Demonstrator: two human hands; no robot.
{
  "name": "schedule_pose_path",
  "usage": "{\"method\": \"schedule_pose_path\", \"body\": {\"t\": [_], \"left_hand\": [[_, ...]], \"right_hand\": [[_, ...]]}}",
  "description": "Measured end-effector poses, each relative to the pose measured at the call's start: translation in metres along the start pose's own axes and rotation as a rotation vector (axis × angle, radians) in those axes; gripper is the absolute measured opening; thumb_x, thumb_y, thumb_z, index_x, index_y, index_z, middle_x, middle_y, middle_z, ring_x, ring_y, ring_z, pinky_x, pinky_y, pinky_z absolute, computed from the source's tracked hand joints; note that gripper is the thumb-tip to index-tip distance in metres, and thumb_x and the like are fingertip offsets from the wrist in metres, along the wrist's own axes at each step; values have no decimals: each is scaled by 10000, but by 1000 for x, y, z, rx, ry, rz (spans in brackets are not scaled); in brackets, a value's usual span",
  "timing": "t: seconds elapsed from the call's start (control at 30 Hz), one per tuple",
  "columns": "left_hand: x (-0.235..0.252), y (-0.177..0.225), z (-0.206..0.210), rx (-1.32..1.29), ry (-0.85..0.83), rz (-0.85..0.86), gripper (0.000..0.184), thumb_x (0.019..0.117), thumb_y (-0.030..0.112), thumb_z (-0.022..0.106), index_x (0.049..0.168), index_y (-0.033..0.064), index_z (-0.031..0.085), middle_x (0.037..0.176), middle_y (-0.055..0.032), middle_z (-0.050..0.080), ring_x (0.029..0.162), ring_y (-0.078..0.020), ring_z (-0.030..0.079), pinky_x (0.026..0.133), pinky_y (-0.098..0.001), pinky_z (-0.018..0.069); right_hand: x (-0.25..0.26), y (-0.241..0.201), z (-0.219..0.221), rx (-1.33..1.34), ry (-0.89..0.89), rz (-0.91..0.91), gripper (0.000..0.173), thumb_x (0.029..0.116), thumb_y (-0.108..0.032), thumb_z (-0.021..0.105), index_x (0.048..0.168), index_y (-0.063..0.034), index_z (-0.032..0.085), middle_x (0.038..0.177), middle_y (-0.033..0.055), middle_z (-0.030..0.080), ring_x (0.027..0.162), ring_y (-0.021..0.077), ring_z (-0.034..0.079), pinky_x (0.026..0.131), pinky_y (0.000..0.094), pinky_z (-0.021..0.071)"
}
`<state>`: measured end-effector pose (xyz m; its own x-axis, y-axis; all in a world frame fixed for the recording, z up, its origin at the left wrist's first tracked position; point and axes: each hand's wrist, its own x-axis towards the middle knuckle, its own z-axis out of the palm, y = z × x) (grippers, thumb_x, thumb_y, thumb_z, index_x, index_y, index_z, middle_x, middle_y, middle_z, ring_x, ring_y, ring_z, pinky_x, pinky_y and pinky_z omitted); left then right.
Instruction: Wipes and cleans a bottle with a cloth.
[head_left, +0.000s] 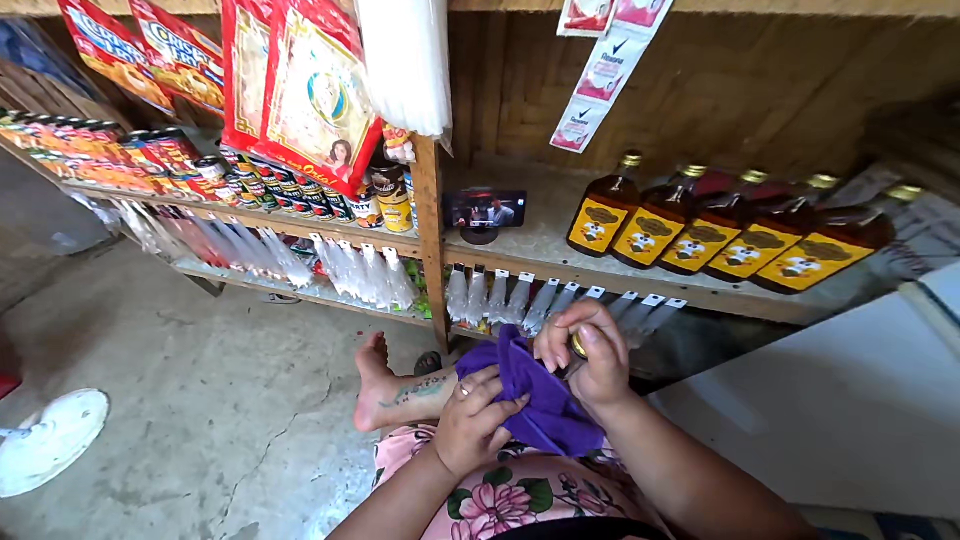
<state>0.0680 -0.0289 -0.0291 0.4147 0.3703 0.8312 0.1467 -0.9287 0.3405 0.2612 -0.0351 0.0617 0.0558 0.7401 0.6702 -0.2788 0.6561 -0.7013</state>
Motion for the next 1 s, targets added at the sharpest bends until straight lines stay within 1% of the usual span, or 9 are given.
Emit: {"method": "schedule_pose_path", "body": {"t": [0.1, 0.2, 0.37, 0.43, 0.53, 0.6, 0.83, 0.93, 1.0], "left_hand": [[0, 3, -3, 46, -27, 77, 134, 994, 228, 632, 1088, 173, 710, 1190, -39, 678, 1270, -216, 570, 1120, -365, 436], [0, 3, -4, 43, -36, 88, 126, 990, 230, 641, 1076, 176, 715, 1171, -36, 678, 1267, -217, 571, 1119, -362, 441], [-2, -4, 0, -82, 6, -56, 154, 976, 247, 666, 1100, 190, 737, 1248, -38, 684, 1295, -213, 578, 1100, -414, 483], [-4, -8, 1, -133, 16, -129, 204, 950, 252, 692, 1144, 196, 727, 1304, -48, 663, 1279, -180, 590, 1080, -400, 501], [-5, -8, 2, -164, 12, -234, 342, 888, 250, 737, 1217, 166, 701, 1308, -99, 657, 1240, -166, 615, 1060, -362, 516], [-4, -8, 1, -180, -12, -292, 447, 879, 325, 761, 1269, 124, 676, 1303, -134, 665, 1238, -181, 625, 1059, -361, 517], [6, -4, -7, -204, -161, -366, 586, 875, 308, 754, 1384, 58, 606, 1362, -161, 639, 1292, -251, 599, 1095, -460, 486], [9, 0, -8, -91, -155, -335, 528, 900, 368, 727, 1342, 90, 649, 1341, -180, 644, 1258, -274, 621, 1067, -475, 504], [10, 1, -8, -15, -122, -278, 438, 914, 357, 703, 1280, 117, 695, 1316, -182, 658, 1241, -280, 632, 1050, -478, 510]], "right_hand": [[0, 0, 0, 13, 1, -6, 270, 1065, -415, 486, 1075, -213, 663, 677, -58, 616, 593, 66, 613, 631, 256, 556], [0, 0, 0, 15, 4, -8, 267, 1064, -415, 490, 1075, -212, 664, 681, -56, 621, 599, 66, 616, 638, 257, 559], [2, 0, 2, -7, 29, -4, 271, 1068, -414, 476, 1056, -206, 650, 666, -58, 592, 583, 70, 599, 637, 261, 556], [2, 1, 3, 6, 29, -6, 264, 1066, -410, 485, 1060, -205, 651, 670, -56, 600, 585, 70, 604, 643, 258, 560], [1, 1, 3, 34, 28, 1, 251, 1060, -410, 501, 1065, -212, 655, 672, -57, 607, 590, 66, 611, 649, 257, 564], [1, 1, 3, 30, 24, 0, 252, 1062, -408, 497, 1070, -215, 659, 673, -58, 612, 589, 64, 612, 644, 252, 563], [2, 1, -2, 5, 38, 10, 247, 1065, -403, 484, 1059, -230, 660, 661, -60, 605, 588, 75, 614, 649, 270, 568], [3, 2, -4, 38, 31, 16, 248, 1062, -414, 492, 1066, -236, 663, 662, -60, 608, 587, 75, 617, 648, 269, 571], [3, 1, -4, 46, 32, 20, 245, 1060, -414, 496, 1069, -236, 664, 664, -61, 614, 588, 75, 619, 646, 266, 571]]}}
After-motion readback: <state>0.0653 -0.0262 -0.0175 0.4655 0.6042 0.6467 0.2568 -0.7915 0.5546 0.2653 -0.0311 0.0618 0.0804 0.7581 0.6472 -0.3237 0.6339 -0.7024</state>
